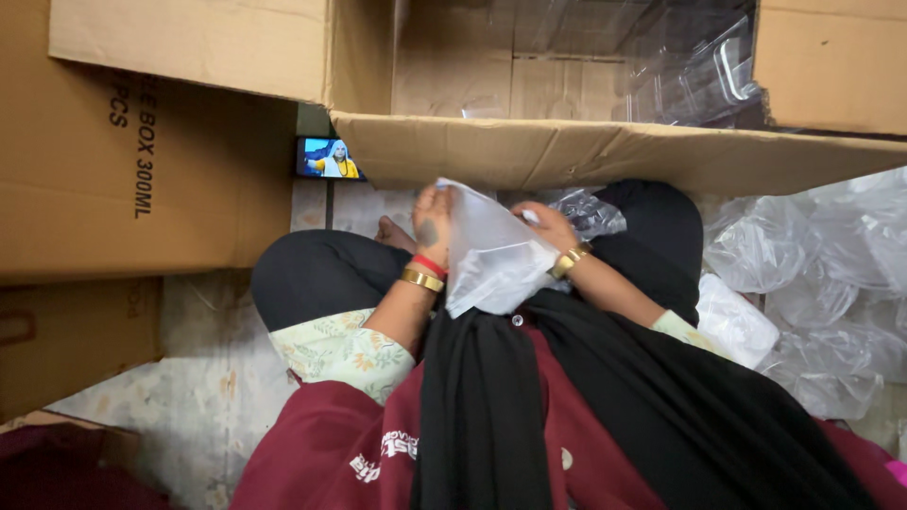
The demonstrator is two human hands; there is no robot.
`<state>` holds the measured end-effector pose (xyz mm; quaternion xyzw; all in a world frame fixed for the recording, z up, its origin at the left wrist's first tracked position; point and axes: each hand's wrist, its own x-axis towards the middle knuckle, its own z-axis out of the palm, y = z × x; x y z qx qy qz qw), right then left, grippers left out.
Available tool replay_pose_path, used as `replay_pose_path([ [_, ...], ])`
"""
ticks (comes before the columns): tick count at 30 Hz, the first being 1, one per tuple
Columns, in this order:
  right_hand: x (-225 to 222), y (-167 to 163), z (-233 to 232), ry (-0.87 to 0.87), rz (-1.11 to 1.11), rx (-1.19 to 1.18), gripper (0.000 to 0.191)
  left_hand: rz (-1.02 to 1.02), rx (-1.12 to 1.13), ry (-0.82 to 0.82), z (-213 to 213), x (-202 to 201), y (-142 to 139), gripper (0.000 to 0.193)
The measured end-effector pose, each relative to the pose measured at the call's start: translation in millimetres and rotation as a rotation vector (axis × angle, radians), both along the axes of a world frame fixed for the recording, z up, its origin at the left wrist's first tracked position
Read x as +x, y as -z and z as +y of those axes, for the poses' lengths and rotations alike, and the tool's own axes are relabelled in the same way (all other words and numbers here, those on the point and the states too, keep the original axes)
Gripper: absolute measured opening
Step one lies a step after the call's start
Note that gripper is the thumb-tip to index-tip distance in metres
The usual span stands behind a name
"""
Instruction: The person sits on the floor and packs clear plastic food containers. They pull plastic bags from a pile, open a container, place it into a bag, and set the bagged container aside, repeating the process while a cardboard box of containers sits in front of them.
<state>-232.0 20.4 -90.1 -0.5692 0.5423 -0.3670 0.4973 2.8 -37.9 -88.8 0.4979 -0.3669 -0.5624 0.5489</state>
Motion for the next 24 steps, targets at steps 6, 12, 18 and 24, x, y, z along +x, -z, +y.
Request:
replay_pose_path([
  [6,-40.5,-22.1,60.0,-0.080,-0.107,0.484,0.028,-0.238,-0.144,-0.090,12.5,24.7,-76.8,0.024],
  [12,-37.4,-57.8,90.7,-0.295,-0.515,0.650,0.065,-0.433,-0.616,0.121,38.2,-13.7,-144.9,0.027],
  [18,-55.2,-75.6,123.7,0.013,-0.867,0.519,0.070,-0.403,-0.585,0.205,49.0,-41.2,-166.0,0.024],
  [24,-134.1,-80.8,167.2,0.783,-1.167,0.222,0.065,-0.195,-0.384,0.166,50.7,-21.6,-152.7,0.034],
])
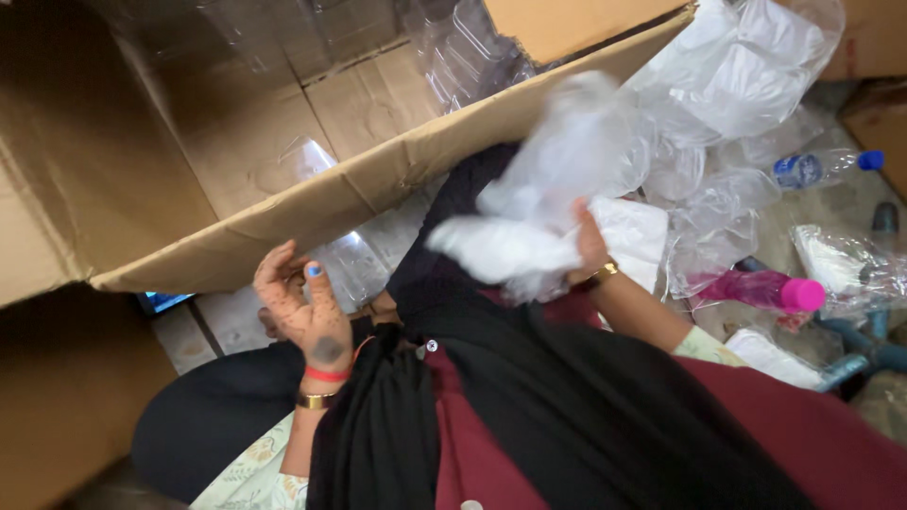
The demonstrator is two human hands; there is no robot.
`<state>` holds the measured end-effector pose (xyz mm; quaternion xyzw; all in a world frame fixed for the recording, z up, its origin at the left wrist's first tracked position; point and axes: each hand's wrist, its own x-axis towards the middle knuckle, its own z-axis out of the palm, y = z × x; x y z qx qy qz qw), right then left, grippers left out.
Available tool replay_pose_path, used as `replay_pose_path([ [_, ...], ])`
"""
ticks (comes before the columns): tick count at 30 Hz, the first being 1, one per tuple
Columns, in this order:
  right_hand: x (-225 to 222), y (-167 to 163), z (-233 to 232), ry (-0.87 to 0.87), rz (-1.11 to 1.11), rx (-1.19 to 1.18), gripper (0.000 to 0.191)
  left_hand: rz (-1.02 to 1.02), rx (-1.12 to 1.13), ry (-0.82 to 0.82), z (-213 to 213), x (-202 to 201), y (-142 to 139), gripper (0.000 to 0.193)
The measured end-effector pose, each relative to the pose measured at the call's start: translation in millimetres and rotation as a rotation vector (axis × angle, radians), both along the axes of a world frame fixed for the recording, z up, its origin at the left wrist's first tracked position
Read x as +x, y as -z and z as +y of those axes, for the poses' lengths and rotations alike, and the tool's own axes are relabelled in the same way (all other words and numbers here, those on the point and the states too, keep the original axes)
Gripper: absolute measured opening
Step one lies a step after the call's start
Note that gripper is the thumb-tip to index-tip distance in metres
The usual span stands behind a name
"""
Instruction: The person sits on the floor and packs clear plastic food containers. They pull plastic bags from a pile, open a container, place it into a bag, and set the bagged container aside, repeating the process while a cardboard box of containers sits in front of them.
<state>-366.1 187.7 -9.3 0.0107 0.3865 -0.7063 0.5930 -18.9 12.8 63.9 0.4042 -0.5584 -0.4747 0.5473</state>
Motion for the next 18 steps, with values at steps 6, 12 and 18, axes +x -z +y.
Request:
replay_pose_path([
  [6,-81.0,-3.7,-0.5,0.096,0.573,0.175,0.064,-0.029,0.079,0.012,7.3,5.3,19.0,0.035],
  [12,-105.2,23.5,-32.8,0.002,1.024,0.289,0.041,-0.136,0.036,0.031,11.5,4.7,12.5,0.036],
  [18,-8.1,-4.1,-37.5,0.077,1.302,0.101,0.018,-0.009,0.050,0.056,17.8,1.0,-22.8,0.037],
])
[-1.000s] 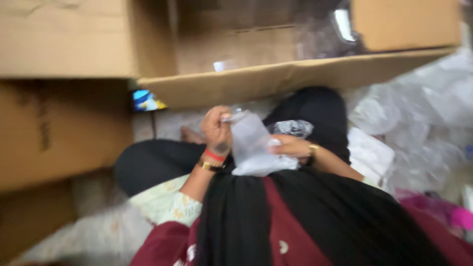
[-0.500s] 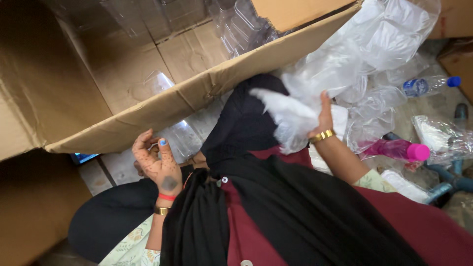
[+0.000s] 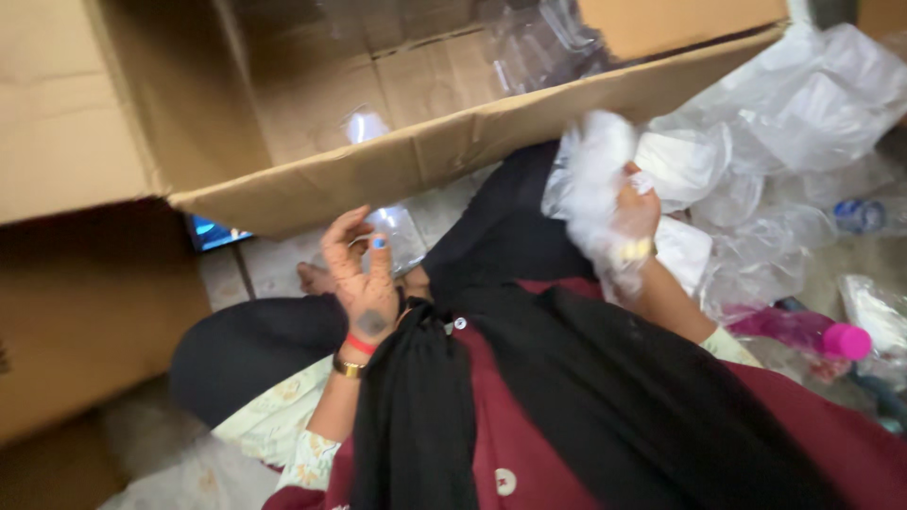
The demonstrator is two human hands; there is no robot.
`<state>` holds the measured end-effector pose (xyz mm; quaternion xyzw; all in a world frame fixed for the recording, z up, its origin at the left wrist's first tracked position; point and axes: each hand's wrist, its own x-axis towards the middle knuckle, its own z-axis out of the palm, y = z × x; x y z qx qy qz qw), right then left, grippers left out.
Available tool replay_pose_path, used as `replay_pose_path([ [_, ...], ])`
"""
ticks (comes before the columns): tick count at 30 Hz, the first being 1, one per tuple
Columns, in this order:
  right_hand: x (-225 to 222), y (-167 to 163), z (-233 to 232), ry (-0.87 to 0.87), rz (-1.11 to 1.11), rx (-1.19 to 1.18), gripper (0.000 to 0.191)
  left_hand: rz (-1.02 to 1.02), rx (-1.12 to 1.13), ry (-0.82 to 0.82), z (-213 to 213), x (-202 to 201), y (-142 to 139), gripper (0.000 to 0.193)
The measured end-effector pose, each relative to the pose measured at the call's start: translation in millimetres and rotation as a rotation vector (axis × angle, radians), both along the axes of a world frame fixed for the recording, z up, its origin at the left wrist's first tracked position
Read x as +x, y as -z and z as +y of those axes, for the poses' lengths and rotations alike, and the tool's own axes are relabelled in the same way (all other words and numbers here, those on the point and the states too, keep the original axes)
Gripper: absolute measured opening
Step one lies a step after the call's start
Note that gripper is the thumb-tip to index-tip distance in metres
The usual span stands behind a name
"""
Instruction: The person sits on the floor and packs clear plastic food containers. They pull plastic bags from a pile, open a container, place it into a bag, and set the bagged container aside, repeating the process while a cardboard box of containers sits in front of them.
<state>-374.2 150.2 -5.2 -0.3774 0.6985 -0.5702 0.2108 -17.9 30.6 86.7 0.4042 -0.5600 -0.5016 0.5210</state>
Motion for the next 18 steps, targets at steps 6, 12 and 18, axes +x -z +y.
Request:
replay_pose_path([
  [6,119.9,-82.6,-47.8,-0.973,0.566,0.175,0.020,-0.134,-0.368,0.137,-9.2,-4.5,-47.2,0.042],
  [12,161.9,-98.8,-99.0,-0.811,-0.048,-0.246,0.025,-0.305,-0.212,0.273,-11.8,0.0,-49.5,0.055],
  [18,150.3,-19.4,-127.4,-0.529,-0.562,-0.075,0.037,-0.585,0.019,0.263,-8.0,12.1,3.0,0.023],
])
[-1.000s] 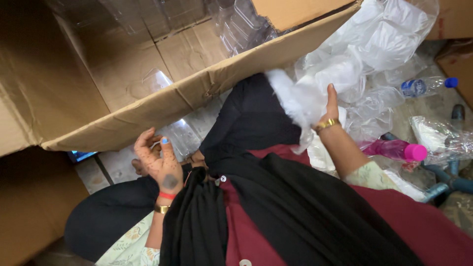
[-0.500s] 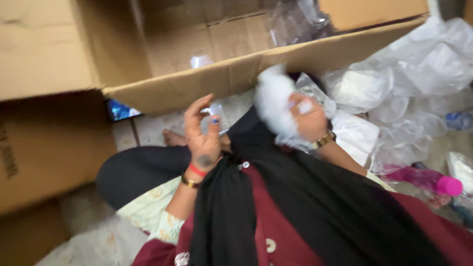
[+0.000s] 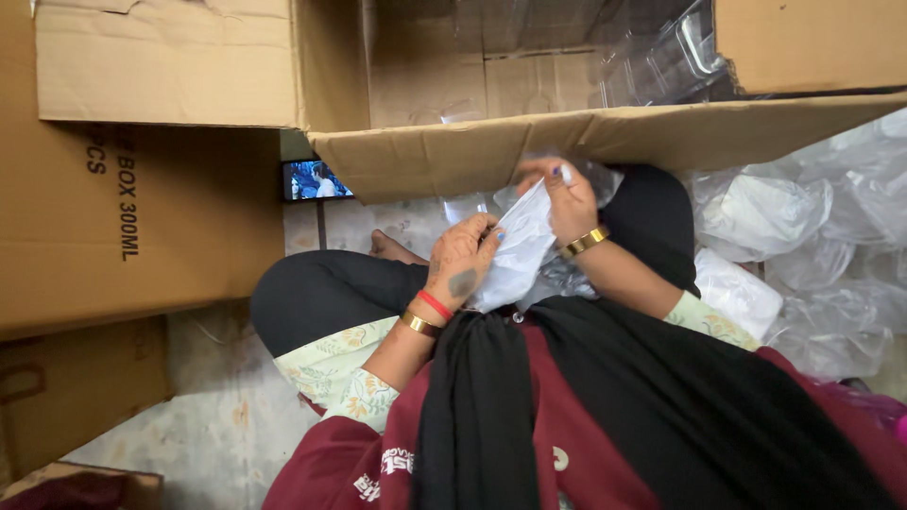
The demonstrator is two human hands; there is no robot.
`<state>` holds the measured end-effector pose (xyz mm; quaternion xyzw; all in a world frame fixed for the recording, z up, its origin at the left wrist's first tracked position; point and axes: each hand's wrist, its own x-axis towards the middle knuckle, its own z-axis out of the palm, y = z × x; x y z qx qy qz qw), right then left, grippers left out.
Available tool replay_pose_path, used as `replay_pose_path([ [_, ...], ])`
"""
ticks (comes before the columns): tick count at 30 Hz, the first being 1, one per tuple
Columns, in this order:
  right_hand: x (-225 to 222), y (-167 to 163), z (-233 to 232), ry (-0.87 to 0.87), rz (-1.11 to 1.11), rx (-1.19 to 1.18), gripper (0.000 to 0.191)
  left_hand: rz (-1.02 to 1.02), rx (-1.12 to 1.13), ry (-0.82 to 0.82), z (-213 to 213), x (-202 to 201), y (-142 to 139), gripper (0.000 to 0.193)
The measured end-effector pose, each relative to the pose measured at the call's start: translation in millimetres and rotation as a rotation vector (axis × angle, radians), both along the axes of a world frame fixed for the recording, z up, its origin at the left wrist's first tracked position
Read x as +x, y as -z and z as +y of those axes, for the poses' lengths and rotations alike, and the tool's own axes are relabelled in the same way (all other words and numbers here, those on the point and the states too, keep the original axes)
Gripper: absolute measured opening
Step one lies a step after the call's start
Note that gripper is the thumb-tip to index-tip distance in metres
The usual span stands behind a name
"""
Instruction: The person sits on the floor and packs clear plastic food containers. They pull plastic bags from a pile, open a container, place it into a bag, and set the bagged container aside, repeating the process while a cardboard box of containers sits in front of them.
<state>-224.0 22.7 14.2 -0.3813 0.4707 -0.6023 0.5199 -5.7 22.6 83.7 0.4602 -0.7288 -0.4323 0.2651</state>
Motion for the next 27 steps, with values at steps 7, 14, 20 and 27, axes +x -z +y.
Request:
replay_pose_path([
  [7,10.4,83.9,1.7,-0.085,-0.250,0.352,0.020,-0.159,-0.087,-0.128,-23.8,10.9,62.8,0.020],
  [14,13.4,93.5,-5.6,-0.135,-0.502,0.369,0.021,0.278,0.118,-0.043,-34.5,-3.3,112.1,0.060],
  [20,-0.8,78.5,-10.0,-0.212,-0.606,0.234,0.042,0.550,0.368,0.236,-17.3,-24.7,164.7,0.097],
  [27,-32.5,59.8,-11.8,-0.173,-0.875,0.099,0.053,0.427,0.740,0.436,-0.7,-32.8,199.6,0.038],
])
